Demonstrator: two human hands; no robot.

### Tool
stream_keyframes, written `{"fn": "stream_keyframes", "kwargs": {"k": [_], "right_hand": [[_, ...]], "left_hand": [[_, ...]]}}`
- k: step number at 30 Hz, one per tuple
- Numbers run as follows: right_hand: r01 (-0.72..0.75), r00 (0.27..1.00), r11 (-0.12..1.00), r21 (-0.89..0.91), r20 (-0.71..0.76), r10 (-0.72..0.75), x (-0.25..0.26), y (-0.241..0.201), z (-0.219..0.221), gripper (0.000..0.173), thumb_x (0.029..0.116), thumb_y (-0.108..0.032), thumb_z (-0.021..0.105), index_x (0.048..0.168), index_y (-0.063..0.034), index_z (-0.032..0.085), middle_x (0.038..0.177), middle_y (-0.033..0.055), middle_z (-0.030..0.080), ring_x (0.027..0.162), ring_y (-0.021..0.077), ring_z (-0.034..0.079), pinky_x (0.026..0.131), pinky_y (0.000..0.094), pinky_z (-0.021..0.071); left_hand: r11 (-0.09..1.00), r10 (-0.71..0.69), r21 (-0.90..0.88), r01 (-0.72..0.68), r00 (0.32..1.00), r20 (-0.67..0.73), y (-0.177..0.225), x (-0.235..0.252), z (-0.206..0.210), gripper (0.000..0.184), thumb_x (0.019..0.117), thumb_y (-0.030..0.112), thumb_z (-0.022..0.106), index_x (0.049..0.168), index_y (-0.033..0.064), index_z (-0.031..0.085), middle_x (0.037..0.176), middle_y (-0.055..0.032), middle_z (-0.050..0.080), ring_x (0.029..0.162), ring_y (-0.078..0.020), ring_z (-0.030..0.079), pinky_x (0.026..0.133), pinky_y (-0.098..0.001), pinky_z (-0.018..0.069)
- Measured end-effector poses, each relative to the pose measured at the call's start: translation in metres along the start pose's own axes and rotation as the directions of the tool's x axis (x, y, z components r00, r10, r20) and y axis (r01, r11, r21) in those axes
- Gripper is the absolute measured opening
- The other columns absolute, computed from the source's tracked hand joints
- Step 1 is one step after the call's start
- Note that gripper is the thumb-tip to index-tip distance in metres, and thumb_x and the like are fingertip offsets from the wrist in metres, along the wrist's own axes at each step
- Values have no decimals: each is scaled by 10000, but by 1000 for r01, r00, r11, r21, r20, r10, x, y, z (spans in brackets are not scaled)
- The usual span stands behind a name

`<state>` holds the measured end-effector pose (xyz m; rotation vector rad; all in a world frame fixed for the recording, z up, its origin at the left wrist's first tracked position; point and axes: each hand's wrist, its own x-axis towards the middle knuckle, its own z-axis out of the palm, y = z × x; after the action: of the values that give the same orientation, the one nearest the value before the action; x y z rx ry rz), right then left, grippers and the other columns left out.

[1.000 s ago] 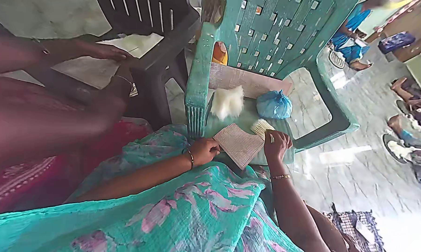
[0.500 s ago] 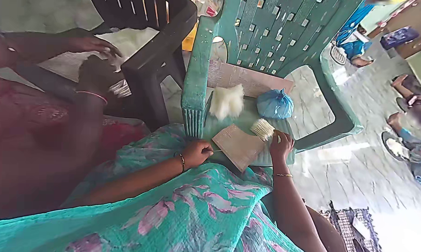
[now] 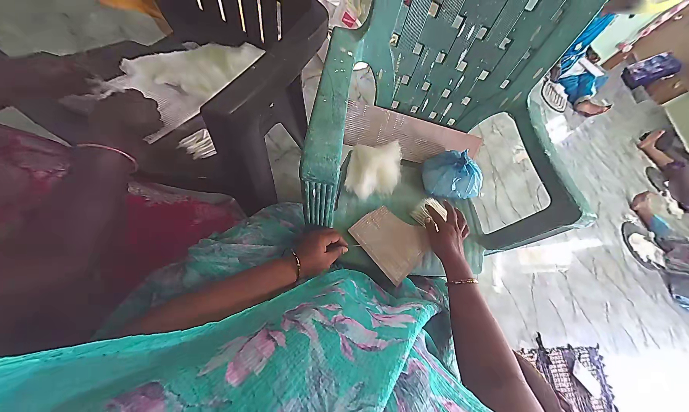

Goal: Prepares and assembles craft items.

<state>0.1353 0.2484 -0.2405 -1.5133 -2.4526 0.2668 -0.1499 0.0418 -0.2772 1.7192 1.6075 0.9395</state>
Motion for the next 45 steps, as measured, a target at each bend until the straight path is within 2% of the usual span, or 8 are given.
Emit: {"fn": "stream_keyframes", "kwargs": {"k": [3,8,17,24,30,35,40,45], "right_hand": [[-39,996,999,-26,74,41,0,1,-4,377,1049,-370,536,1412,-329,630,1647,123,350,1530,449,212,1138,732,178],[-63,997,996,65,-29,65,6,-2,-16,380,1064,-304,507,1424,-268,625,1619,154,385,1514,474,232,1105,762,200],[223,975,974,28,-26,-222,56,-53,-16,392,966,-381,696,1278,-146,717,1433,154,589,1406,445,430,1088,720,309],[-5,991,985,170,131,-18,74,-108,12,509,975,-396,694,1354,-64,615,1184,178,708,1136,415,635,970,651,460],[-28,997,982,186,73,15,78,-113,24,250,1032,-222,592,1159,-49,720,1094,180,730,1087,385,668,983,618,472],[-129,992,943,306,40,123,53,-105,8,211,996,-209,671,1110,-47,746,1071,146,751,1027,321,704,942,569,509],[-261,964,821,508,92,250,16,-94,-10,198,970,-216,713,1078,-54,751,992,108,750,929,222,688,870,478,518],[-228,961,466,855,120,251,-5,-79,-20,193,1028,-89,589,1164,12,680,1044,90,697,899,135,656,820,325,552]], "left_hand": [[1000,22,6,-22,1000,14,-1,1,1,276,1018,231,597,1057,4,749,1025,-149,722,1004,-239,680,931,-415,533],[998,59,-27,-59,998,26,-6,4,4,292,1013,254,596,1053,10,754,1007,-136,723,978,-216,678,906,-387,535],[995,-57,-69,68,987,148,6,8,-9,298,1028,251,586,1116,10,736,1058,-148,705,1000,-211,657,923,-375,513],[994,-81,-58,95,976,200,7,10,-12,308,1037,283,577,1143,33,724,1095,-132,693,1036,-211,650,958,-384,506],[995,-63,-66,80,973,224,7,10,-15,316,1047,278,558,1156,25,714,1109,-145,687,1046,-216,649,963,-382,507],[993,-93,-51,108,970,225,8,12,-13,334,1052,291,551,1172,23,711,1134,-153,686,1069,-241,650,978,-424,500],[989,-112,-67,128,972,205,7,10,-10,318,1047,292,559,1151,34,715,1107,-124,683,1030,-202,645,949,-401,508],[989,-122,-58,133,978,168,8,7,-10,359,1070,292,507,1205,5,677,1074,-168,686,1005,-233,646,940,-420,502]]}}
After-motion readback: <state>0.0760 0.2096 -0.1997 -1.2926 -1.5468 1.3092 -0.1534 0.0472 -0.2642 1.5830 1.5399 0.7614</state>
